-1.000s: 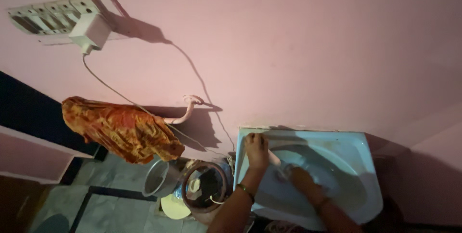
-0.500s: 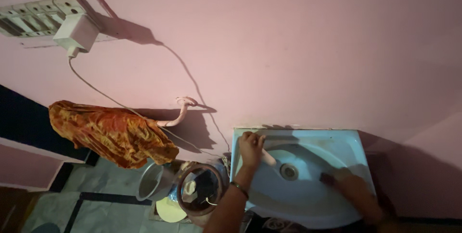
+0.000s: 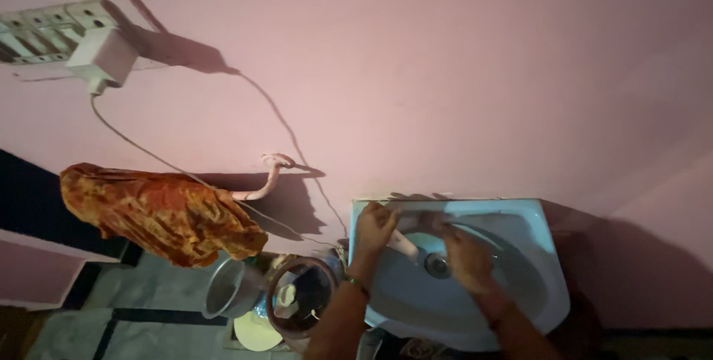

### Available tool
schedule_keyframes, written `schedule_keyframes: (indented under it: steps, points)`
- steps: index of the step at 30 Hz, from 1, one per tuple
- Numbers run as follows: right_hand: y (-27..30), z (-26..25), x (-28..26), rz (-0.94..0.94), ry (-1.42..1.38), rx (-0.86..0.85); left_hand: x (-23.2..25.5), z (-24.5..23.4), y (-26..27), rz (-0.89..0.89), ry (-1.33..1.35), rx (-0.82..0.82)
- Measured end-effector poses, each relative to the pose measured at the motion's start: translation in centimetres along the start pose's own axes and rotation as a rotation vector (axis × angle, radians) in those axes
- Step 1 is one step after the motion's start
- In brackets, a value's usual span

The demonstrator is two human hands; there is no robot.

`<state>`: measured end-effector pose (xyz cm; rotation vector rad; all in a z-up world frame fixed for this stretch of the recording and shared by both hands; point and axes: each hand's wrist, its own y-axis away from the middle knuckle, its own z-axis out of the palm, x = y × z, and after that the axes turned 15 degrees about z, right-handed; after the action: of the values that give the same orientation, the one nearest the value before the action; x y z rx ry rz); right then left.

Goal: The person stands at a wall-mounted sink and repeatedly washes their hands under running water. They rub their palms and fingers together, rinse, and continue the cycle for the duration of the clip.

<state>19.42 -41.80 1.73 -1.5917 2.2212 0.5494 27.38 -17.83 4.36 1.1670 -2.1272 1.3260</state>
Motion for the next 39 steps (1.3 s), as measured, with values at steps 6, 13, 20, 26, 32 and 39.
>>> schedule_keyframes:
  steps: [6,13,20,26,32,39]
  points:
    - [-2.3,-0.4,10.3,0.162,0.325,0.04,-0.6,0.7,1.7,-0.112,-0.231,-0.226]
    - [-0.7,0.9,15.8,0.214,0.283,0.187,-0.4,1.4,3.0,0.209,-1.005,-0.7]
    - [-3.3,4.5,11.7,0.078,0.249,0.132,0.8,-0.1,2.4,0.25,-0.991,-0.664]
    - [-0.7,-4.2,16.9,-0.368,0.696,1.194,1.3,-0.4,2.0,-0.011,-0.572,-0.304]
    - [-0.5,-1.2,5.4,-0.258,-0.102,0.312,-0.6,-0.5,1.7,-0.064,-0.492,-0.411]
    - [-5.4,7.3,0.5,-0.353,0.179,0.255,1.2,-1.2,0.5,-0.131,-0.571,-0.513]
